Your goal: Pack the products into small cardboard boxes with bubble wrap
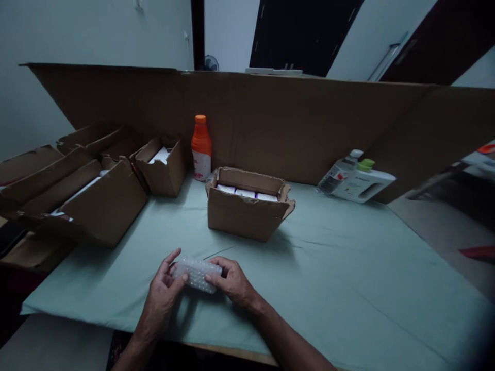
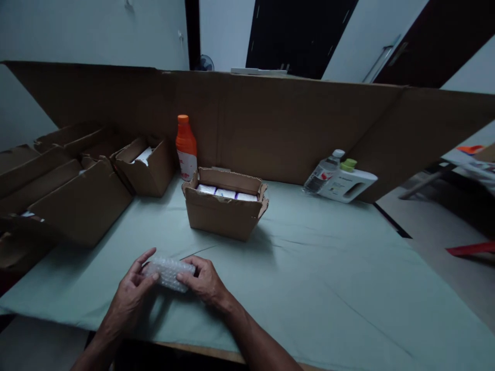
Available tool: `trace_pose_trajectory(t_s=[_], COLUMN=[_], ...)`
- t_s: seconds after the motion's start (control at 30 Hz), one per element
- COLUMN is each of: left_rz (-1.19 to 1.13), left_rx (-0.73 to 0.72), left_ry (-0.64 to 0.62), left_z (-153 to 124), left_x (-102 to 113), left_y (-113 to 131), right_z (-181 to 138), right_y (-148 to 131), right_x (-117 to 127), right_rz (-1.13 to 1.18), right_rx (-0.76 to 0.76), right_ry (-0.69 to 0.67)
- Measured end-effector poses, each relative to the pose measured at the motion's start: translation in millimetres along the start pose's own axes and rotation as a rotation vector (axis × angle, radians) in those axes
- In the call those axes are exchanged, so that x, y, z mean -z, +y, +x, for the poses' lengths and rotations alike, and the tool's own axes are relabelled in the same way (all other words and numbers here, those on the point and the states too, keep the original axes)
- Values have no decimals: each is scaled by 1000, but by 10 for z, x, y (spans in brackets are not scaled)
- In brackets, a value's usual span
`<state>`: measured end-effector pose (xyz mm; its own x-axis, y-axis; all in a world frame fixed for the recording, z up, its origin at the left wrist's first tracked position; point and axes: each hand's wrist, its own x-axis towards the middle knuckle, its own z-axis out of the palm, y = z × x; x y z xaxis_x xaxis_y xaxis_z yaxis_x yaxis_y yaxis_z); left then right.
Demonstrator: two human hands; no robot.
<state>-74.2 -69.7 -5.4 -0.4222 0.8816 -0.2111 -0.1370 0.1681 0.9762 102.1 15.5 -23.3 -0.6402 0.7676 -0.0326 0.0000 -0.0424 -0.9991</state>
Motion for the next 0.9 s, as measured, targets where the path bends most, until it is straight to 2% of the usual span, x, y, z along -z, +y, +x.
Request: trace_pose_trajectory(t_s=[0.1,0.27,0.4,0.53,0.63,0.77,0.83,0.9], left_rz=[-8,19,256,645,843,872,879,862], left_rx=[-100,-405,-677,-953,-1006,-1024,-1036,-1037], left_ry=[42,92,71,-21,-23,19,-31,-98], left_z=[142,429,664,978,1169,1199,1138,1055], left_x=[-55,-254,-570,-884,-989,-943,-874,-791], left_y=[136,607,916,1040,1071,1088,1074,1042], right_z=[7,-1,-51,-112,-137,-146,-166,-217], right_y=[-38,-119,-188,-231,-236,-250,-297,-384], right_x=[118,319,372,373,389,421,427,423], right_rz=[28,54,64,22,-22,-69,-79,-68], right_rx=[18,58,125,169,189,213,238,272], right_ry=[156,429,559,602,610,609,602,541])
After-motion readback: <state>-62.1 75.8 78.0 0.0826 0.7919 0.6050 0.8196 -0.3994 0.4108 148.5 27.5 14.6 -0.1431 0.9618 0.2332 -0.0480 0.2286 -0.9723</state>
